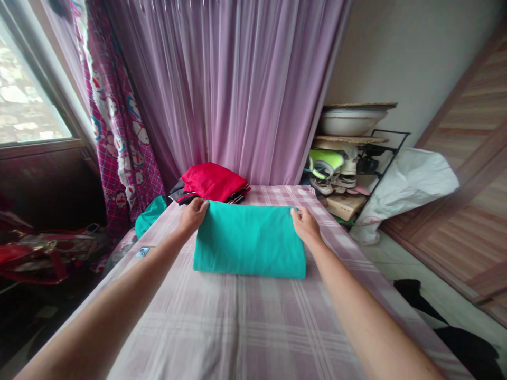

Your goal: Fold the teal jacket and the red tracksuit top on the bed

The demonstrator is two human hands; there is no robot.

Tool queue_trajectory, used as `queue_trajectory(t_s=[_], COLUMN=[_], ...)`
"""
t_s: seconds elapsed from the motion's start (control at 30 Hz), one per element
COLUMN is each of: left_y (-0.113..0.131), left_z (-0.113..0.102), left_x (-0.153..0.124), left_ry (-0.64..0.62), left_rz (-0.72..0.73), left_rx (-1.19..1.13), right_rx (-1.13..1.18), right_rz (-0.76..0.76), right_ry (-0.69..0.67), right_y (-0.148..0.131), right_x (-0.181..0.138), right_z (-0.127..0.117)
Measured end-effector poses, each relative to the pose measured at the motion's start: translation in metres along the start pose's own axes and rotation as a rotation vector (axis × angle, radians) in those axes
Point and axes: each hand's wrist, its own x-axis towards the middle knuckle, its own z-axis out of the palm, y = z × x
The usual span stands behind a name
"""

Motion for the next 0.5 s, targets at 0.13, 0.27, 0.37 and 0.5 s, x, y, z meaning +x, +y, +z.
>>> queue_trajectory(t_s=[0.13, 0.27, 0.37, 0.5], left_y=[-0.018, -0.043, -0.054, -0.058], left_z=[0.064, 0.105, 0.112, 0.107], left_x=[0.022, 0.005, -0.003, -0.005], left_ry=[-0.097, -0.158, -0.088, -0.054], left_rz=[-0.07, -0.084, -0.019, -0.002], left_rx=[0.002, 0.022, 0.04, 0.107], right_rx=[-0.105, -0.222, -0.238, -0.244], right_rz=[0.054, -0.042, -0.122, -0.162], right_ry=[-0.197, -0.185, -0.118, -0.114], right_y=[0.01, 0.031, 0.034, 0.026], right_x=[0.011, -0.006, -0.012, -0.012], right_z=[0.058, 0.095, 0.1, 0.094])
